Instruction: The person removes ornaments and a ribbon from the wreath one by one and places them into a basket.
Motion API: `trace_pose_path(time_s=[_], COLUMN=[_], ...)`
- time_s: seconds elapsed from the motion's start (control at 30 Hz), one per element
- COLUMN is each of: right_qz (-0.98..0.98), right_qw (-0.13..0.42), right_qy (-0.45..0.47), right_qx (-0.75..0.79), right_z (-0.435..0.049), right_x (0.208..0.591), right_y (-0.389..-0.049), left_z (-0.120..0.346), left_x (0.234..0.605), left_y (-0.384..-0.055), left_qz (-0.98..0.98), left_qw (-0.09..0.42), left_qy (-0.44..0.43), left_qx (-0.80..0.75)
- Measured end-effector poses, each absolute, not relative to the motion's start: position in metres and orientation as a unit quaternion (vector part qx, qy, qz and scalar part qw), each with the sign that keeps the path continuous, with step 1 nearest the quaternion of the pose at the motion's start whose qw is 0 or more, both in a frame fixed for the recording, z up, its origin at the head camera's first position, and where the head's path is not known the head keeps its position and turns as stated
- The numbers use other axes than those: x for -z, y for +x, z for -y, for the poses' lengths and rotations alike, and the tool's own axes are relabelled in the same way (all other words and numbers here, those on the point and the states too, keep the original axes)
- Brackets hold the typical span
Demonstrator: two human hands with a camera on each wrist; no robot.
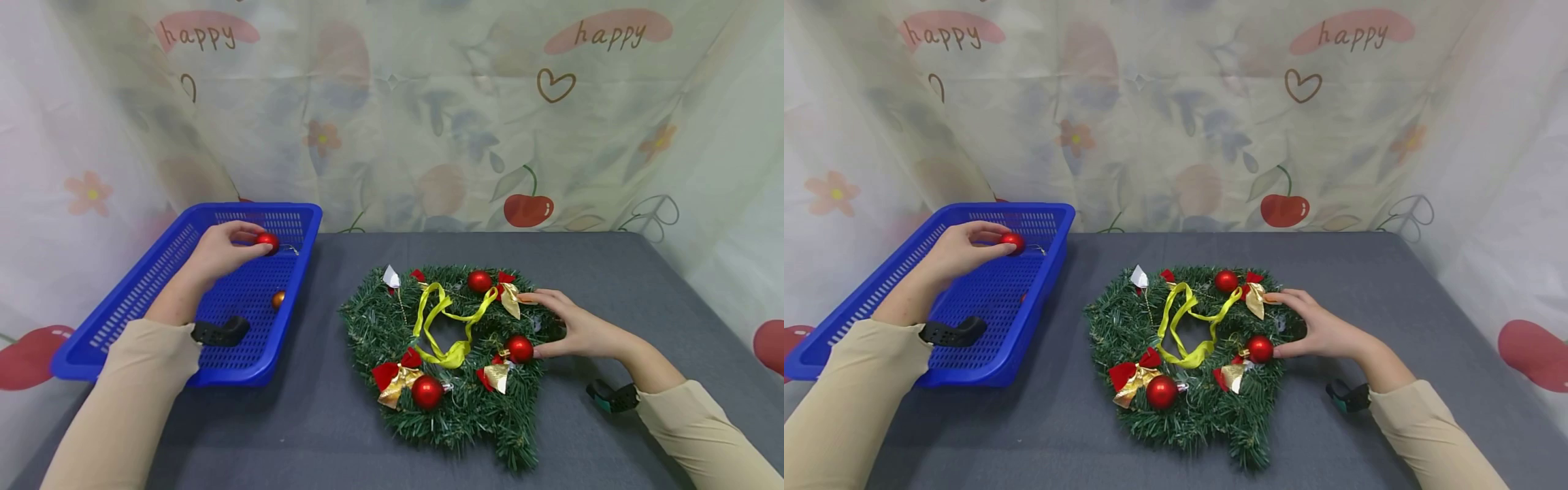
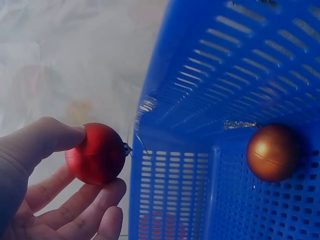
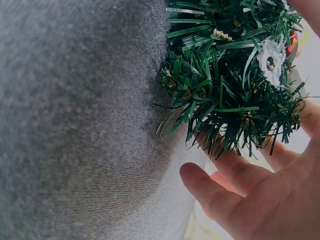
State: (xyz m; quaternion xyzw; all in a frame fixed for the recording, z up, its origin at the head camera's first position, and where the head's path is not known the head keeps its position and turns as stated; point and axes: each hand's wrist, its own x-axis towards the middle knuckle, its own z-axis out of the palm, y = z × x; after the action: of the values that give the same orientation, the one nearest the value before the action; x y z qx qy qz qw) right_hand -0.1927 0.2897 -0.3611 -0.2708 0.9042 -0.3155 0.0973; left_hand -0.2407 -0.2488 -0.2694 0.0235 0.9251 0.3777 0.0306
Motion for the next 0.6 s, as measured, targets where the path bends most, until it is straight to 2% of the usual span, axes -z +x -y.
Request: trace_pose_path(time_s=[0.6], right_qz=[-0.904], right_qw=[0.094], right_qy=[-0.273], right_qx=[0.316], right_z=[-0.290], right_x=[0.362], right_y=[-0.193], left_z=[0.259], left_x=[0.283], left_y=[-0.250], left_qz=[-0.939], left_qw=[0.042], left_qy=[0.028], left_qx=[-0.340])
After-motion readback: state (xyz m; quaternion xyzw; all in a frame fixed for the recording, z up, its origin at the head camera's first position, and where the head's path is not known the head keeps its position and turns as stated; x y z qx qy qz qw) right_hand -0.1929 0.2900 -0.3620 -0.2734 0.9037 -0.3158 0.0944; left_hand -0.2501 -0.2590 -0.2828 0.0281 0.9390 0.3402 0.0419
